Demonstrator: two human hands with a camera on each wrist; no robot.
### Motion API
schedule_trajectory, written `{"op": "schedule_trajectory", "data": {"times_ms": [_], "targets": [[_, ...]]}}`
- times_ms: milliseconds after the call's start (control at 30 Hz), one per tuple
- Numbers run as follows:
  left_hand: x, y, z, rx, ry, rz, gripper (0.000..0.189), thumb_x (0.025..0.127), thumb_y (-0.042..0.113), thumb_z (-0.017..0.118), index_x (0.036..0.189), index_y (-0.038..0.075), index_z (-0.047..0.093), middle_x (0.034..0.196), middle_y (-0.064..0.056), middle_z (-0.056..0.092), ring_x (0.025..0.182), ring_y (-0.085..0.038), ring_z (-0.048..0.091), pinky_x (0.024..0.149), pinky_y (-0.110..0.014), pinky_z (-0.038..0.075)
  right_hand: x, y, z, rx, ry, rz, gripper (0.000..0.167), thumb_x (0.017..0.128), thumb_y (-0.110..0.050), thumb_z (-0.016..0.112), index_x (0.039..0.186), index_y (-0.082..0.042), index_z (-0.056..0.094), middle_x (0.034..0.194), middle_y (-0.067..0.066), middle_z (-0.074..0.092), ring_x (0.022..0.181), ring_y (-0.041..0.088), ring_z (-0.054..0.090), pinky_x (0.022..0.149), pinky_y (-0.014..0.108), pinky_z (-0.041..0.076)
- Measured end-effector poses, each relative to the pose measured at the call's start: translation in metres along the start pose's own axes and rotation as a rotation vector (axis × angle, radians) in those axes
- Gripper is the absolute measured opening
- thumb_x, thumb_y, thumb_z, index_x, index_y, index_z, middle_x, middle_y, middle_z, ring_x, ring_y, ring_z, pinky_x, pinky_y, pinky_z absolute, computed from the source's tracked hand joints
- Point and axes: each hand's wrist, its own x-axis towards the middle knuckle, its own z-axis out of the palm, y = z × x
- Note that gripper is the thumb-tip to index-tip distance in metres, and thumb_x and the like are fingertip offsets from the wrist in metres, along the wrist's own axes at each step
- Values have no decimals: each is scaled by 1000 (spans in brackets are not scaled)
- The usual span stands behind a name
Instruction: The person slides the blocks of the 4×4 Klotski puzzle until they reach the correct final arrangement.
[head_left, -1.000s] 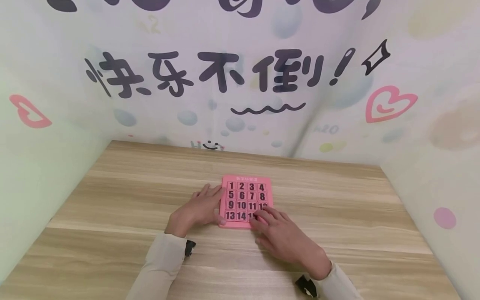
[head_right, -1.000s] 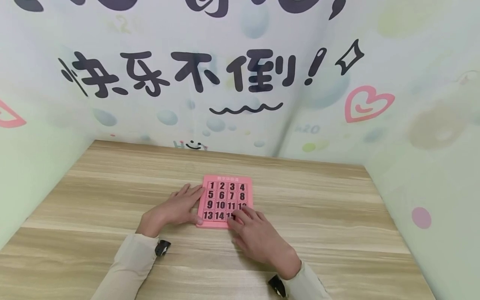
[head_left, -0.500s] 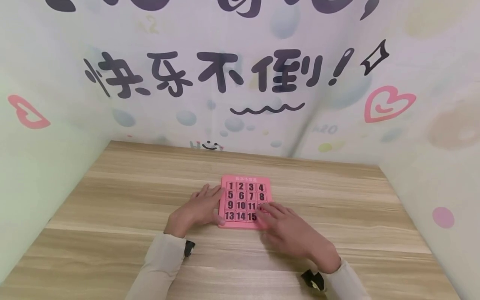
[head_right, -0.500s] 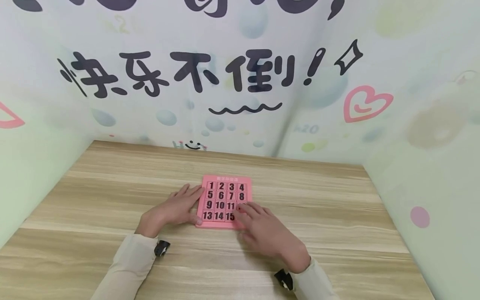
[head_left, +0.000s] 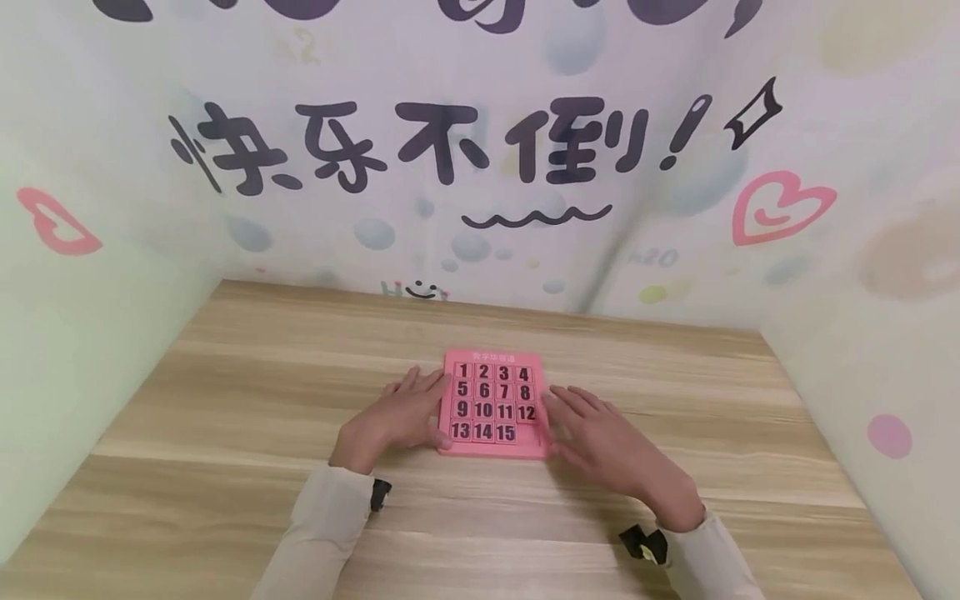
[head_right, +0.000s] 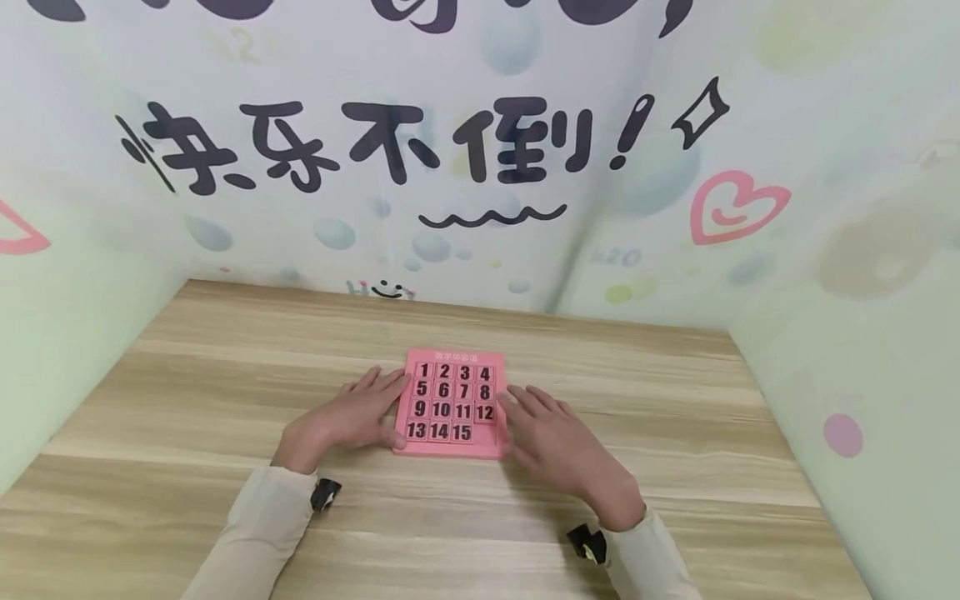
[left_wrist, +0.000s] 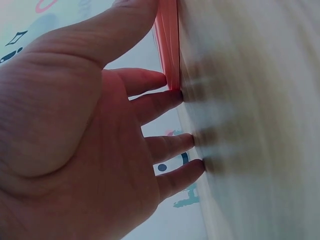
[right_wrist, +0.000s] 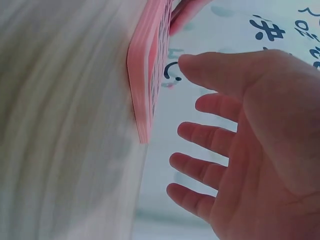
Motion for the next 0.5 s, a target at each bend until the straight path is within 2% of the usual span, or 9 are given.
{"op": "schedule_trajectory", "data": {"times_ms": [300,500], "targets": [[1,-3,5,-8,15,-1,99,89,28,83,165,4,26,175,-17,16,161,-49,0,129,-67,5,2,2,3,28,-48,43,69,101,-32,68,159,-5,43,164,18,44,149,45,43,117,67,41],[5,-2,4,-3,12,13,98,89,29,83,166,3,26,175,-18,16,161,-49,0,129,-68,5,1,5,5,9,-37,53,69,101,-33,68,159,-4,43,164,18,45,149,45,43,117,66,41]]}}
